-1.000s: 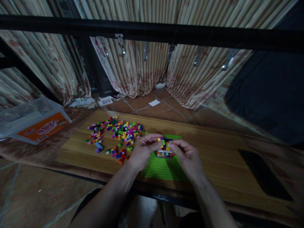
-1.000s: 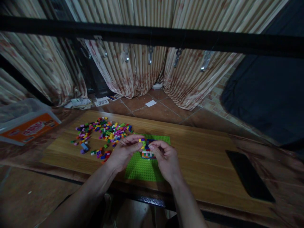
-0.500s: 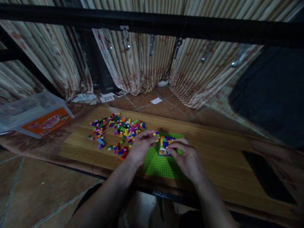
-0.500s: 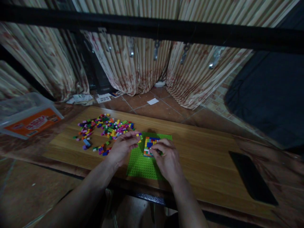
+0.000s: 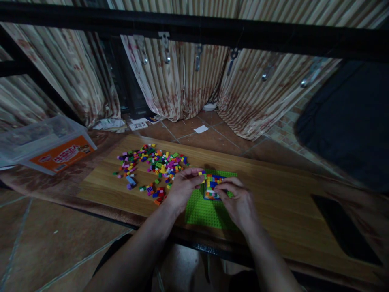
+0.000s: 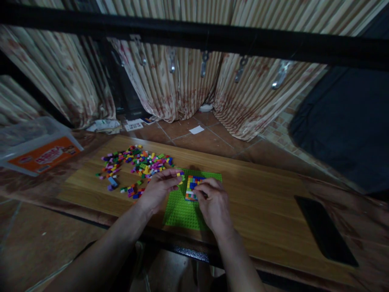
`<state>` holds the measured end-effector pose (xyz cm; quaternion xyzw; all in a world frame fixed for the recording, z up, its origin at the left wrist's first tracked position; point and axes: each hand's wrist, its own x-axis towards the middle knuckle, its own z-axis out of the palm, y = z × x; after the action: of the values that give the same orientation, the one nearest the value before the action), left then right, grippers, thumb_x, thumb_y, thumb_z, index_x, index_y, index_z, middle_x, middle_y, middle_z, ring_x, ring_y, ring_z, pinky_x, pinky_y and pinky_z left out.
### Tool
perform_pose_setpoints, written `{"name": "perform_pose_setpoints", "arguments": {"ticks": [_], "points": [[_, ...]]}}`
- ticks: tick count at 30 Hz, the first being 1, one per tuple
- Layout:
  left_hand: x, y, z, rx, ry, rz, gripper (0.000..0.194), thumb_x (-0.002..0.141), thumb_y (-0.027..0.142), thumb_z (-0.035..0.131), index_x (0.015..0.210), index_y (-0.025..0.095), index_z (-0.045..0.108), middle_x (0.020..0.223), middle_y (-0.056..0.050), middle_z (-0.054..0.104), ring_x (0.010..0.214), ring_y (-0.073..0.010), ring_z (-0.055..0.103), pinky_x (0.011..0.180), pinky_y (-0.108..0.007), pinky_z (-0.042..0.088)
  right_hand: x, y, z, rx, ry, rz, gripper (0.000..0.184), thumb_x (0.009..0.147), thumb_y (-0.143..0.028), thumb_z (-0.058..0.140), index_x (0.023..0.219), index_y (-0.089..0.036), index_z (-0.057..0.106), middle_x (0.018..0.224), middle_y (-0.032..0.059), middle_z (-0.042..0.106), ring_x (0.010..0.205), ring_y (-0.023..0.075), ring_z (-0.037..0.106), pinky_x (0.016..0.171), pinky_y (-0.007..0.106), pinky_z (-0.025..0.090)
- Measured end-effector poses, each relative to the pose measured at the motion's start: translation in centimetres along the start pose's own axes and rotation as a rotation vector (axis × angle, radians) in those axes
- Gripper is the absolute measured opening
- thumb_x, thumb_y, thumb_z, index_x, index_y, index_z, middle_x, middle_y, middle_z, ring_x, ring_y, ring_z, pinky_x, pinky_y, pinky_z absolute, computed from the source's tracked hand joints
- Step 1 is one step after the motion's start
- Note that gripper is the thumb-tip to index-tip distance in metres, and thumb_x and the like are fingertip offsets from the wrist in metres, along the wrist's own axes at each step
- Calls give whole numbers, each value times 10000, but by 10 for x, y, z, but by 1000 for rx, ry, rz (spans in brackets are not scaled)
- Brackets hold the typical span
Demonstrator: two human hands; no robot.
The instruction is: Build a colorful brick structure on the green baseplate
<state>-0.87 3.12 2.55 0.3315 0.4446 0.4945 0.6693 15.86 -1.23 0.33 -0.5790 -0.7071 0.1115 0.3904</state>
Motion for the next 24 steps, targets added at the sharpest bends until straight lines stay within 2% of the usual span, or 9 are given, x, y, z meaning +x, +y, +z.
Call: {"name": "perform_pose_setpoints", "arguments": {"ticks": [14, 21, 24], "points": [[-2, -1, 3, -21, -7, 0, 199, 566, 173, 780, 748, 119, 721, 732, -23, 658, 654, -101, 570, 608, -224, 443, -2, -2, -7, -104, -89, -26, 174, 876, -264, 564, 826, -248, 730, 954, 41, 631, 855, 187, 608, 792, 346, 491], [-4, -1, 4, 11, -109, 16, 202, 611, 172, 760, 808, 131, 738, 774, -29, 687, 682, -110, 586, 643, -229, 457, -3, -13, -8, 42, 46, 52, 165, 889, -260, 548, 935, -219, 701, 965, 45, 661, 887, 176, 622, 820, 324, 489], [-4, -3, 5, 59, -181, 47, 200, 645, 180, 743, 841, 140, 739, 774, -29, 695, 675, -113, 584, 643, -232, 452, -1, -21, -9, 127, 97, 88, 176, 895, -294, 545, 968, -215, 685, 929, 38, 670, 845, 164, 623, 773, 302, 489]]}}
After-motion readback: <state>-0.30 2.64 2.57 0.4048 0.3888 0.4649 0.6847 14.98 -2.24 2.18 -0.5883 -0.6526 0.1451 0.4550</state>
